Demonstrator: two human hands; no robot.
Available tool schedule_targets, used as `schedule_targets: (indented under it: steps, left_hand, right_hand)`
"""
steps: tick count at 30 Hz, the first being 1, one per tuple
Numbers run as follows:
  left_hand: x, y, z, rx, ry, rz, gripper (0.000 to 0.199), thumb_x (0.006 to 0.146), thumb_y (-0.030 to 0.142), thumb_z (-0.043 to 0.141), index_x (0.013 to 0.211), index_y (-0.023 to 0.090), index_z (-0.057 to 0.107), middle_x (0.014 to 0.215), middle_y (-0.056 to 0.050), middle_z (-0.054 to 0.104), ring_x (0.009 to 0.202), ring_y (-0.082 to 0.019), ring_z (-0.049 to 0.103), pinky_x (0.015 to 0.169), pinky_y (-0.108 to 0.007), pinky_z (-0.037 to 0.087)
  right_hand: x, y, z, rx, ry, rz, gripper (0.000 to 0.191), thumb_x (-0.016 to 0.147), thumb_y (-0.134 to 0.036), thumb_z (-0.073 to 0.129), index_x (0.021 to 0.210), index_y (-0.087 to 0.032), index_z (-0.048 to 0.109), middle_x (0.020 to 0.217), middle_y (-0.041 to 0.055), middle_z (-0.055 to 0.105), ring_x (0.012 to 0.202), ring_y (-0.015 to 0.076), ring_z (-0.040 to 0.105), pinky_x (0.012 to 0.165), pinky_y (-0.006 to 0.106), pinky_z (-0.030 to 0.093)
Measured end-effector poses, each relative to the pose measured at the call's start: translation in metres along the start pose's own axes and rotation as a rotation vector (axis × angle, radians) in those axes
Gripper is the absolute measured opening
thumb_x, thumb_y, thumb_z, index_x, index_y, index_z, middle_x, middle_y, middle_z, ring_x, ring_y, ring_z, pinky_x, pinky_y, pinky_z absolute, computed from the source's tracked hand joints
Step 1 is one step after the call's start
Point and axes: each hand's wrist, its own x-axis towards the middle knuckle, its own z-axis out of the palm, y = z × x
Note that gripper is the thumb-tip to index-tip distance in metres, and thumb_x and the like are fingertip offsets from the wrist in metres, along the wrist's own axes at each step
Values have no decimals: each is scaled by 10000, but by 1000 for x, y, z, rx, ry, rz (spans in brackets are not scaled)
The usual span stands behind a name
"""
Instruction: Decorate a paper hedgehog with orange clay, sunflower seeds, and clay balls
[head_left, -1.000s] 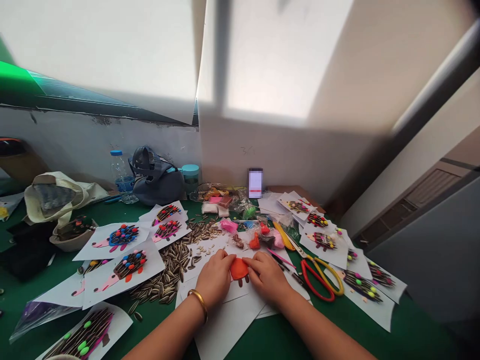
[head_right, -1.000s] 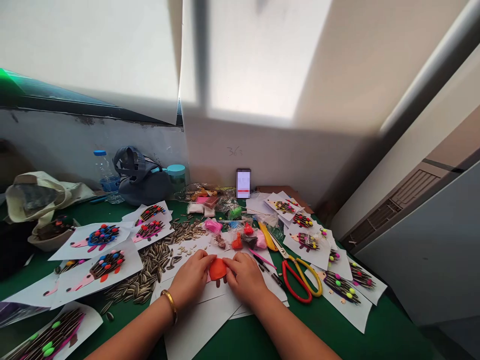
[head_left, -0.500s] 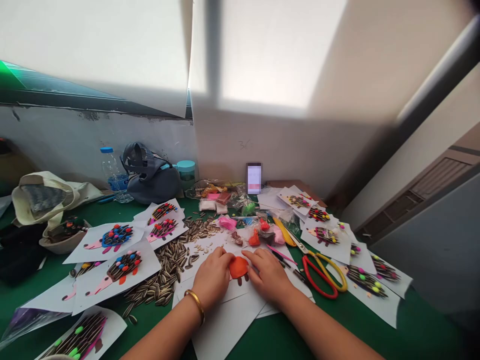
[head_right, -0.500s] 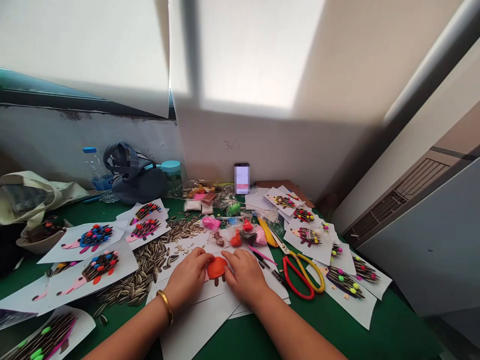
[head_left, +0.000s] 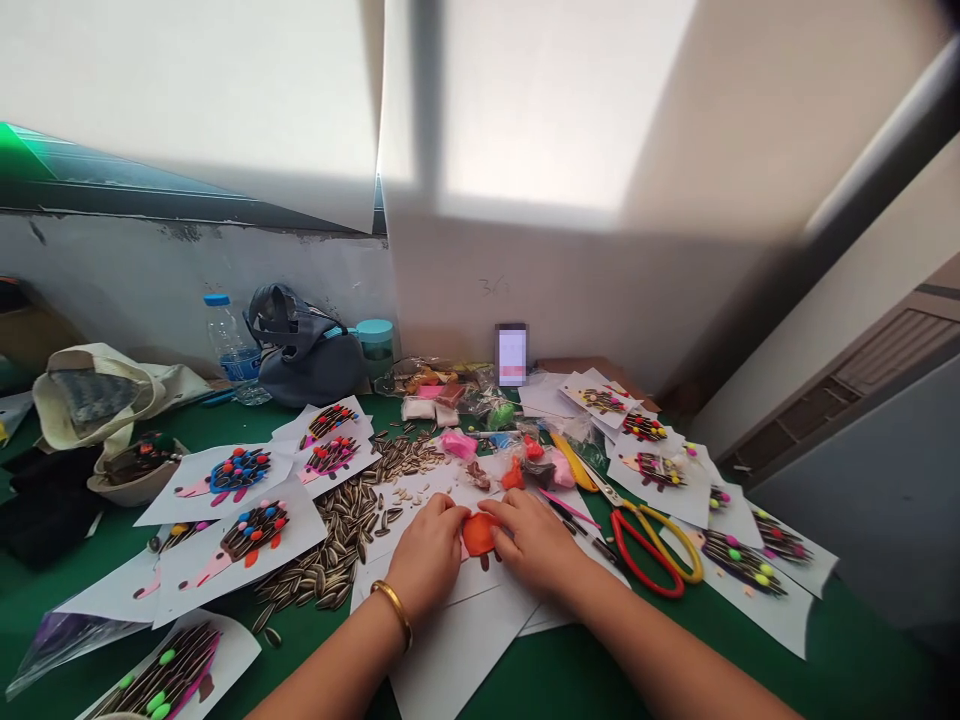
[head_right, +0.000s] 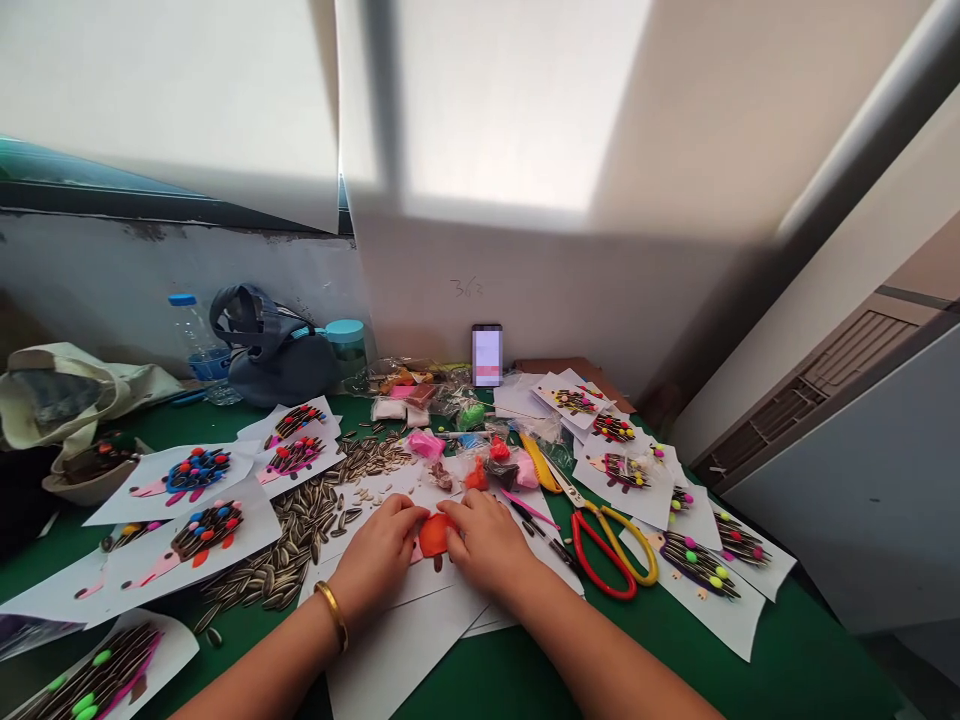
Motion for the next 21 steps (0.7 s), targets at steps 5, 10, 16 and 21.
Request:
schedule_targets:
  steps: [5,10,16,21]
  left_hand:
    - [0,-3,1,-47,17,12,345,859,88,426,1022,224,697,1039,-69,570,960,-189,570,863,-309,450]
    - [0,-10,2,-104,65,13,328,880,87,423,1076,174,670,1073,-89,575,990,-191,561,911,-318,453]
    - [-1,-6,-2,-116,27,6,343,851,64,440,973,205,727,1031,-74,572,963,-187,562,897,-320,455]
    - [-2,-8,-2,-122,31,6,320,839,61,448,950,203,712,1041,-69,579,975,-186,568,912,-322,451]
  right_hand:
    - [7,-1,8,38,22,-28,320,858,-164,530,1087,-299,707,913,42,560,885,196,518,770,310,394]
    - [4,5,15,94,75,-51,355,847,-161,540,1141,-285,695,931,49,541,893,199,503,789,324,407]
    - [4,1,12,72,72,-70,374,829,-162,557,1129,-338,694,977,39,526,942,205,491,829,337,403]
    - [3,1,13,82,61,-74,376,814,-159,562,1123,-333,688,1132,43,540,1071,225,486,925,375,385]
